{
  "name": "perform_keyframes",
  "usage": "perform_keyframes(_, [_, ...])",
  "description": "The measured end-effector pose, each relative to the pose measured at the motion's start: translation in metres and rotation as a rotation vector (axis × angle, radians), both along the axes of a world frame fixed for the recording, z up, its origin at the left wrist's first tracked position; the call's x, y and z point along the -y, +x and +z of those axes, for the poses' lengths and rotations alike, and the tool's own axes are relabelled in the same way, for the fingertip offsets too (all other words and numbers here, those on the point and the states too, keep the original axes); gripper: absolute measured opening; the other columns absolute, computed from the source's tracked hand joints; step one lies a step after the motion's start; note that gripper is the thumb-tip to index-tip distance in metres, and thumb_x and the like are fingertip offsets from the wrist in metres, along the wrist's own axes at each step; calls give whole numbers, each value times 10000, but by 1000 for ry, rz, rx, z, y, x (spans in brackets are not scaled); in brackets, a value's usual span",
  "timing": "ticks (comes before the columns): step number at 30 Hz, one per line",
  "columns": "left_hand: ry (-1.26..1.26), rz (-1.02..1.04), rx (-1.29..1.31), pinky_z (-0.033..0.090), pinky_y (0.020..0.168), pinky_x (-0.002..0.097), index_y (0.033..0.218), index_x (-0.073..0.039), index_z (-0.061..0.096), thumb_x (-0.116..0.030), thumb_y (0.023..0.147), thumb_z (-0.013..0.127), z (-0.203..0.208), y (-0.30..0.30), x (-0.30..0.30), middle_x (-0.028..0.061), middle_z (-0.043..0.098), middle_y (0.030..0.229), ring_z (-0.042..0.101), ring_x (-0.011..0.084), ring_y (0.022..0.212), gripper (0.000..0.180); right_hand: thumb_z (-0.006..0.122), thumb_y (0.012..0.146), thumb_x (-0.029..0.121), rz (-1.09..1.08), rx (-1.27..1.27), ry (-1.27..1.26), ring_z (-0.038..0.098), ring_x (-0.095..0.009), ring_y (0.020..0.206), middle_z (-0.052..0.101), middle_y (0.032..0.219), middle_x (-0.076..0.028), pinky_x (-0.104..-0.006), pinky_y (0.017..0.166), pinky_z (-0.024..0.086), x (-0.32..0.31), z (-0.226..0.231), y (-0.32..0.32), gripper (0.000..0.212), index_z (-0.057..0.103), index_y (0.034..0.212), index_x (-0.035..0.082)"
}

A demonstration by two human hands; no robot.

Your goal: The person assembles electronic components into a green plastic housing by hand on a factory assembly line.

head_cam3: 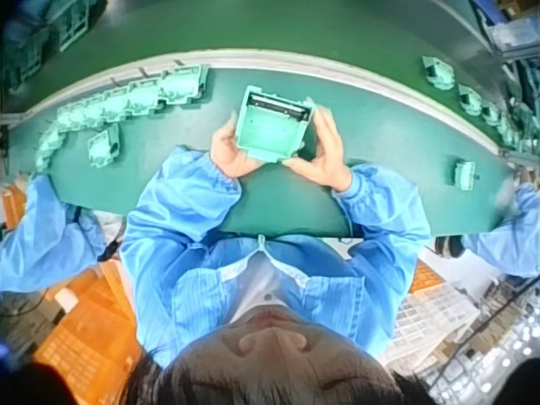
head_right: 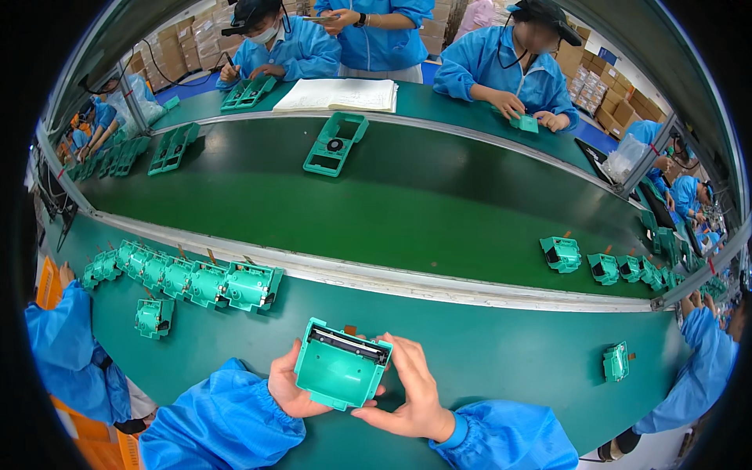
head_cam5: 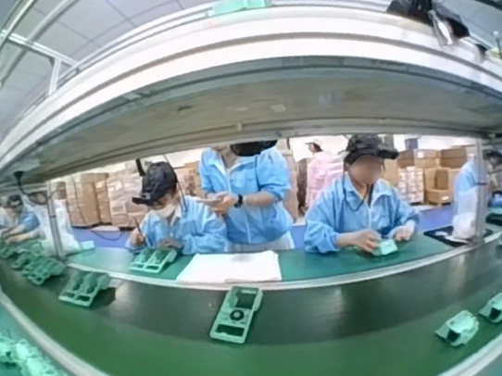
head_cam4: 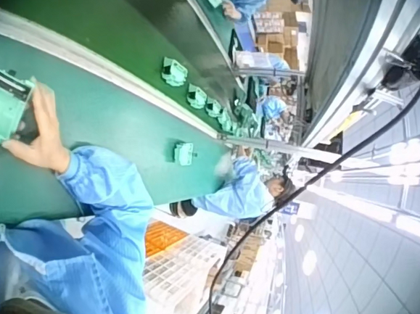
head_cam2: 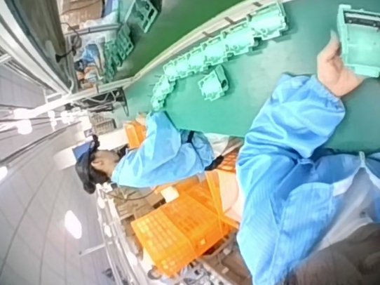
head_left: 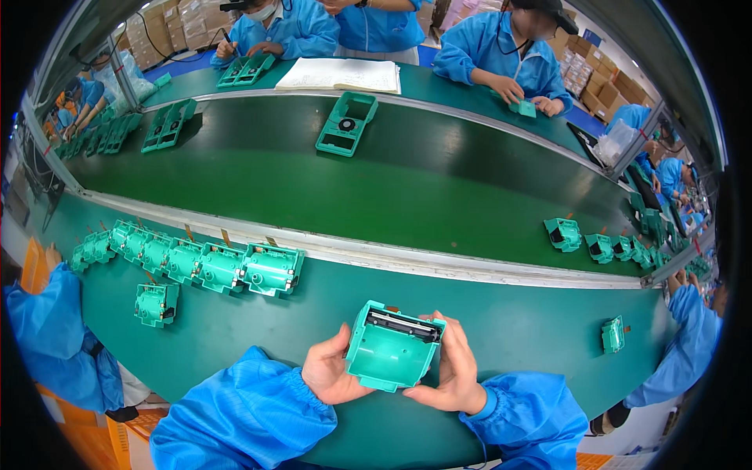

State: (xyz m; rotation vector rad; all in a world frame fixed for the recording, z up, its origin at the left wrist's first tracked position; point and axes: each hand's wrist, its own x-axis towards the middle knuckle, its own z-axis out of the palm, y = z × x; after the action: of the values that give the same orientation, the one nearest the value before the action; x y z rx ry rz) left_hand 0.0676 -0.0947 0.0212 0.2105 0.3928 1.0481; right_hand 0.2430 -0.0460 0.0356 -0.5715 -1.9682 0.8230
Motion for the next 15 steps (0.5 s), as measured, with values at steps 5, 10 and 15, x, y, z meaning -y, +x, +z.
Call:
perform_keyframes(5, [57, 90, -47, 245, 953, 618, 1352, -126, 230, -559, 825, 370, 10, 1, 1, 171, 263, 1362, 325, 473, 1169, 696, 749, 582, 133, 153, -63, 136, 491, -320, 957, 533, 1016, -148, -396, 807, 408, -9, 29, 18, 534, 531, 1035, -47])
perform_keyframes(10, [1, 49, 160, 335, 910, 585, 1343, -157, 261, -579, 821, 372, 4, 1, -7, 274, 250, 1328, 388, 478, 1110, 680, 727, 622, 86, 376, -92, -682, 522, -226, 802, 556, 763, -85, -334, 664, 420, 101, -23, 15, 152, 577, 613, 68])
perform_keyframes(15, [2, 40, 307, 297, 938, 579, 1341, -91, 246, -563, 820, 388, 5, -2, -4, 242, 236, 1349, 332, 472, 1152, 717, 600, 697, -13, 814, -424, 62, 541, -210, 723, 560, 758, -86, -346, 627, 407, 35, 129, -36, 62, 559, 655, 5])
